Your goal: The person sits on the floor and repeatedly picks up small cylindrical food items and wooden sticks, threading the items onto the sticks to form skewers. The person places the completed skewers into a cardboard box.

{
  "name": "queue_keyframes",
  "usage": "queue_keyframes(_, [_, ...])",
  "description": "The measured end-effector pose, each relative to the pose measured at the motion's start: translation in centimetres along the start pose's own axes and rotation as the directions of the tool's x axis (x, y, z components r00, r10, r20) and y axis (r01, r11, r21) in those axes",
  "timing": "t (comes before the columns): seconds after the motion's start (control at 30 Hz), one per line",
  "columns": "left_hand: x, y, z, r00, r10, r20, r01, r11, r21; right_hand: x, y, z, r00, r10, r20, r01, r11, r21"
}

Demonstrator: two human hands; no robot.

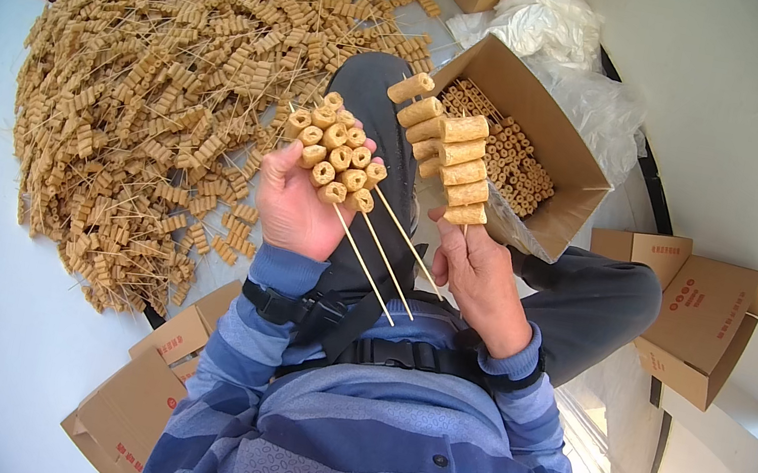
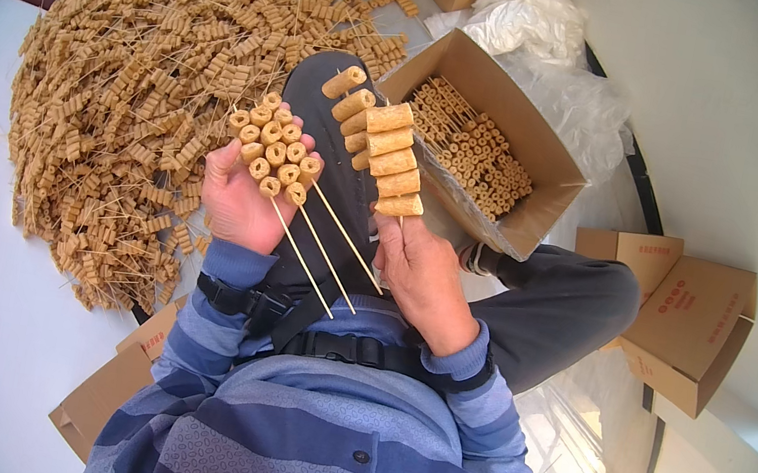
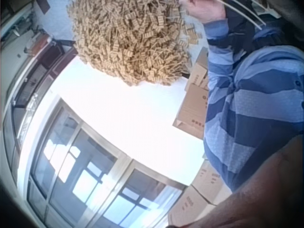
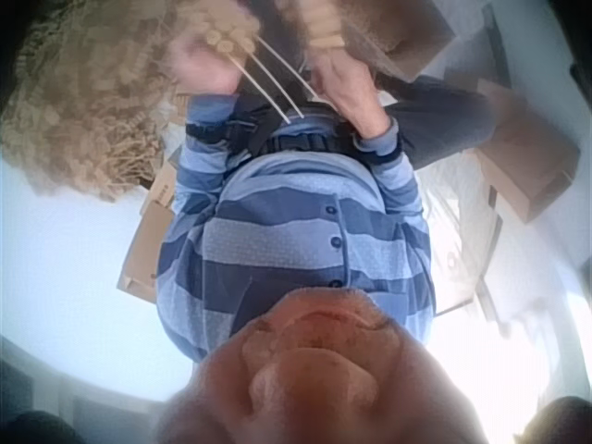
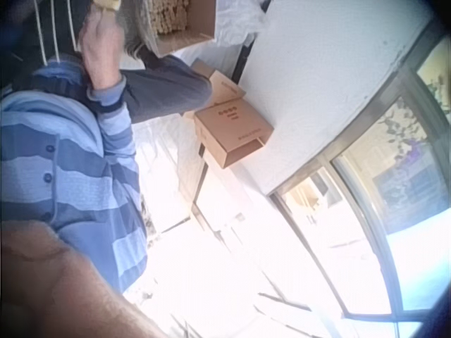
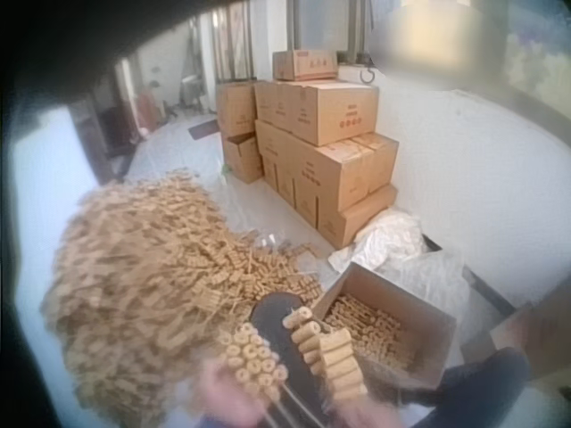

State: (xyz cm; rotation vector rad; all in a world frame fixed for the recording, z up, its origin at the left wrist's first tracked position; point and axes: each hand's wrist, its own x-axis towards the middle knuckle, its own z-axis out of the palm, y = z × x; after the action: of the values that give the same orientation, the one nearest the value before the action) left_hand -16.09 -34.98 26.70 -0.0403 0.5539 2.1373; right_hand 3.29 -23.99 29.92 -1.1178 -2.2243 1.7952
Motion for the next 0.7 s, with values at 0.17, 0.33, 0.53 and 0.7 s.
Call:
queue_keyframes(0.17, [-0.1,0.6,1.3,0.999,0.005,0.038,-0.004,1.0,-0.01,0.2,0.8,0.2,0.993,-0.101,-0.067,0.086,0.977,-0.196])
queue_keyframes(0.33, [-0.3,-0.4,2.7,1.0,-0.004,0.015,0.006,0.995,-0.096,0.0,0.2,0.8,0.971,-0.238,-0.032,0.208,0.901,-0.379])
queue_keyframes(0.53, [-0.5,-0.4,2.7,0.999,-0.037,0.026,0.038,0.999,-0.034,-0.7,-1.1,0.4,0.973,-0.228,0.027,0.212,0.844,-0.492])
queue_keyframes(0.7, [0.1,-0.2,1.8,0.983,-0.135,0.128,0.13,0.99,0.045,-0.5,-0.7,0.5,0.973,-0.224,0.059,0.229,0.888,-0.399])
